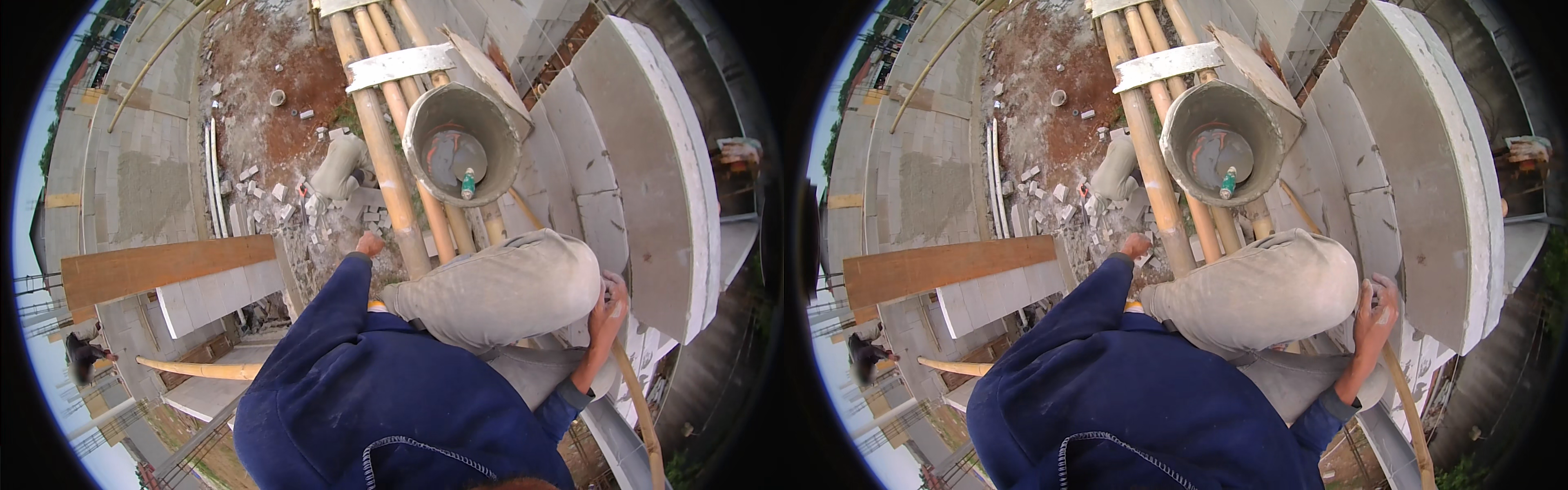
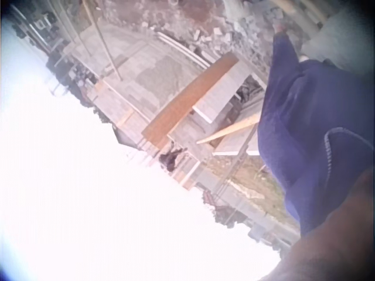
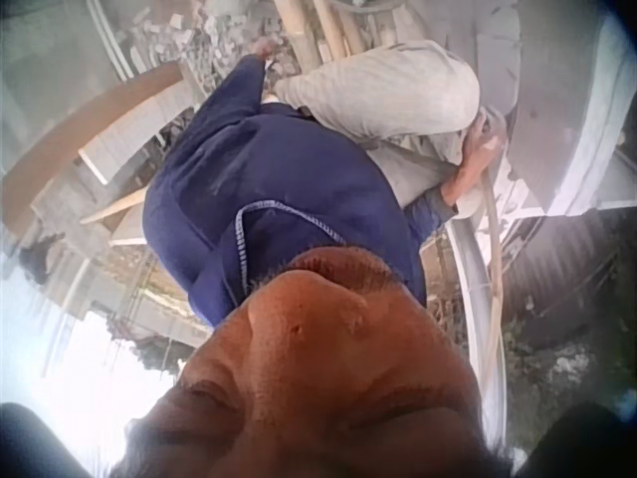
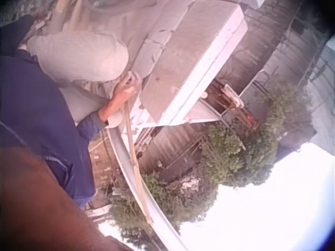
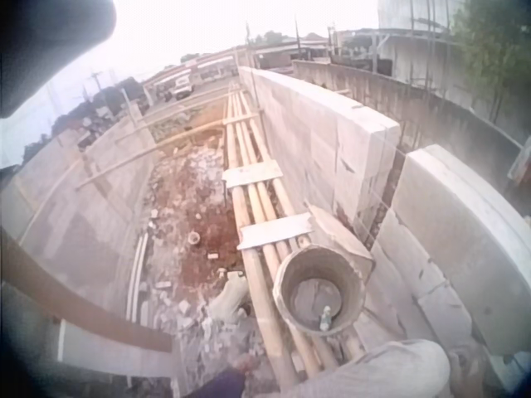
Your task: The person applies mortar to a concrete block using a trowel, places the block on a scaffold, and measures the alignment with a tape measure. The person repeats the process of applying mortar and positioning blocks.
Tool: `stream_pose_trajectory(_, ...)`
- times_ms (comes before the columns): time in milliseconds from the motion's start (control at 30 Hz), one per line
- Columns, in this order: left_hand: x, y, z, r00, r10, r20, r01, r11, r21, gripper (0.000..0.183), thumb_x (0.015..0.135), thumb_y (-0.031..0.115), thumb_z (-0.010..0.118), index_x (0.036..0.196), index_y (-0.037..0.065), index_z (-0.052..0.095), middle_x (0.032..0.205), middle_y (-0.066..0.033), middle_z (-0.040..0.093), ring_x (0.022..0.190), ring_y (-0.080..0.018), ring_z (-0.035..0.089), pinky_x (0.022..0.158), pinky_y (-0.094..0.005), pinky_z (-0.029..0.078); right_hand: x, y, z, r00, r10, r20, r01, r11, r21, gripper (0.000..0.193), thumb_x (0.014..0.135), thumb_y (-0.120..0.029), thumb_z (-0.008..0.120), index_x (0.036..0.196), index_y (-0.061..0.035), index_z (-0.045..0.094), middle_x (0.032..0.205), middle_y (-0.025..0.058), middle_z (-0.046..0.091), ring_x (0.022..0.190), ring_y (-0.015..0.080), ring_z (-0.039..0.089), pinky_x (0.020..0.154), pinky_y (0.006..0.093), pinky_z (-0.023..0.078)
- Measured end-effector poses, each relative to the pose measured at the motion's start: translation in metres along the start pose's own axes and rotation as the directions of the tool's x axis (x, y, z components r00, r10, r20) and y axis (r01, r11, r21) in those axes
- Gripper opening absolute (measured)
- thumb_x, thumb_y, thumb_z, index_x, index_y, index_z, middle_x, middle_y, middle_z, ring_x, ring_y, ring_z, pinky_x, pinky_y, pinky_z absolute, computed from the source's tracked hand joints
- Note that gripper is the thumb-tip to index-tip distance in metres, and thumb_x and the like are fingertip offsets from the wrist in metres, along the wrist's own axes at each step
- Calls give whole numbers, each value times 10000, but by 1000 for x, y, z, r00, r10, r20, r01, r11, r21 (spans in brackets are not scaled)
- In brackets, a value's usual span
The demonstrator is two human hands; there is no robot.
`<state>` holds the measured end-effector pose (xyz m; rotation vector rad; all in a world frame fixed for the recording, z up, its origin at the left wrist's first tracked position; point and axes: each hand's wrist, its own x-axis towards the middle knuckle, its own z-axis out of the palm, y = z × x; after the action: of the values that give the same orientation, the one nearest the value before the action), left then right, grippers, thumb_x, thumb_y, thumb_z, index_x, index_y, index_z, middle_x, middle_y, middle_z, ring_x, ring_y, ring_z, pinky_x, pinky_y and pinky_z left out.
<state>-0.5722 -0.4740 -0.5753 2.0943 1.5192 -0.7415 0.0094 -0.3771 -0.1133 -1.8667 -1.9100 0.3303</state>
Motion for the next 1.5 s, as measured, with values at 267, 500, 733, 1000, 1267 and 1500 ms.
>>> stream_pose_trajectory(267, -4, 0, -14, 998, -7, 59, 15, 990, -141, 319, 778, 132, 818, 1097, 126, 809, 1041, -60, 790, 1007, -287, 764, 842, -449, 618, 3, -10, 4, 988, 142, 55, -148, 982, 114, 210, 1039, -133, 623, 1065, 57, 708, 1033, 214, 728, 922, 390, 699, 893, 424, 536)
stream_pose_trajectory(500, -8, -5, -12, 997, 15, 75, -6, 993, -115, 342, 763, 131, 813, 1104, 136, 806, 1059, -73, 782, 1009, -305, 758, 845, -444, 619, 5, -8, 5, 994, 103, 39, -106, 990, 89, 226, 1048, -147, 619, 1131, 40, 714, 1053, 211, 743, 937, 355, 718, 871, 433, 546)
stream_pose_trajectory(733, -6, -3, -2, 996, -69, 48, 78, 974, -211, 313, 731, 224, 845, 1030, 142, 803, 996, -78, 773, 969, -312, 754, 816, -455, 611, 7, -10, -4, 966, 189, 178, -198, 980, 36, 238, 1045, -112, 594, 1195, 29, 714, 1087, 213, 747, 930, 336, 713, 899, 420, 553)
stream_pose_trajectory(1000, -7, 3, -11, 1000, -8, 9, 10, 982, -191, 148, 819, 176, 717, 917, 135, 821, 890, -71, 794, 896, -296, 785, 774, -437, 623, 3, 3, 5, 987, 156, 46, -157, 987, 25, 349, 1032, -109, 610, 1357, 4, 668, 1085, 208, 756, 907, 303, 711, 865, 413, 556)
stream_pose_trajectory(1267, -32, -10, -6, 834, -281, 475, 397, -292, -870, 296, 997, 215, 651, 1251, 73, 703, 1151, -59, 756, 965, -283, 733, 832, -480, 606, 2, -1, 9, 982, 189, -9, -186, 973, 140, 330, 1059, -137, 609, 1348, 13, 663, 1098, 175, 760, 841, 239, 699, 814, 386, 561)
stream_pose_trajectory(1500, -135, -23, -22, 761, -422, 493, 95, -679, -728, 618, 1040, 457, 608, 1492, 43, 528, 1408, -141, 646, 1153, -316, 681, 992, -507, 570, 25, -111, -26, 752, 112, -649, 221, 886, 408, 188, 1091, -82, 528, 1057, 57, 649, 992, 144, 702, 726, 157, 588, 753, 330, 528)
